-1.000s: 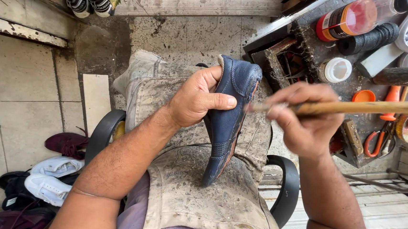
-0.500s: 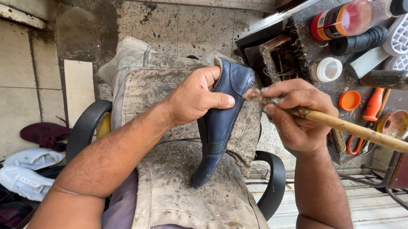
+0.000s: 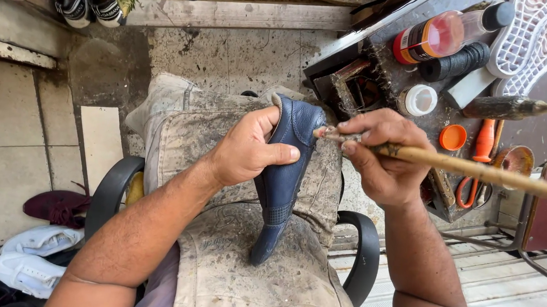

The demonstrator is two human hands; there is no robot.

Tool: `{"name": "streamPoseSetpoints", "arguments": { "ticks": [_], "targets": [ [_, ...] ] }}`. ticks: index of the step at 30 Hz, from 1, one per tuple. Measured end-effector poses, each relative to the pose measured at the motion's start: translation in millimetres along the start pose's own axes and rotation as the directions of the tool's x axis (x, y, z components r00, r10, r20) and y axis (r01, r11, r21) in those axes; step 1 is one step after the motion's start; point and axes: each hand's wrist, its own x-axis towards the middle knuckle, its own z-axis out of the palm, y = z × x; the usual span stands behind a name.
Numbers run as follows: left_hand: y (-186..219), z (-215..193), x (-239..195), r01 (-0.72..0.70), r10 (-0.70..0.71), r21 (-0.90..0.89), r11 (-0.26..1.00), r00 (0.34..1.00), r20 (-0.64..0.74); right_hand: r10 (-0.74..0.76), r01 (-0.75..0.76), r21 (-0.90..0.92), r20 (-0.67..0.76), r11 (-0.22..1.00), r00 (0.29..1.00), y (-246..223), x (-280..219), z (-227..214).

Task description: Applying dye to the edge of a shoe sole using a brush

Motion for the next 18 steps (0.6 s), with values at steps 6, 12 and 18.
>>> {"name": "streamPoseSetpoints", "arguments": {
  "ticks": [6, 12, 18],
  "targets": [
    [1.9, -2.1, 0.9, 0.003, -0.004, 0.062, 0.998, 1.000, 0.009, 0.104, -0.099, 0.061, -0.089, 0.993, 0.991, 21.6, -3.7, -7.2],
    [-4.0, -0.6, 0.4, -0.001, 0.002, 0.062, 0.998, 1.000, -0.013, 0.091, -0.087, 0.122, -0.033, 0.989, 0.995, 8.4, 3.1, -6.3],
    [10.0, 11.8, -3.0, -0.010, 0.012, 0.088, 0.996, 1.000, -0.025, 0.034, -0.041, 0.043, 0.156, 0.998, 0.987, -16.6, 13.6, -3.1]
  ]
}}
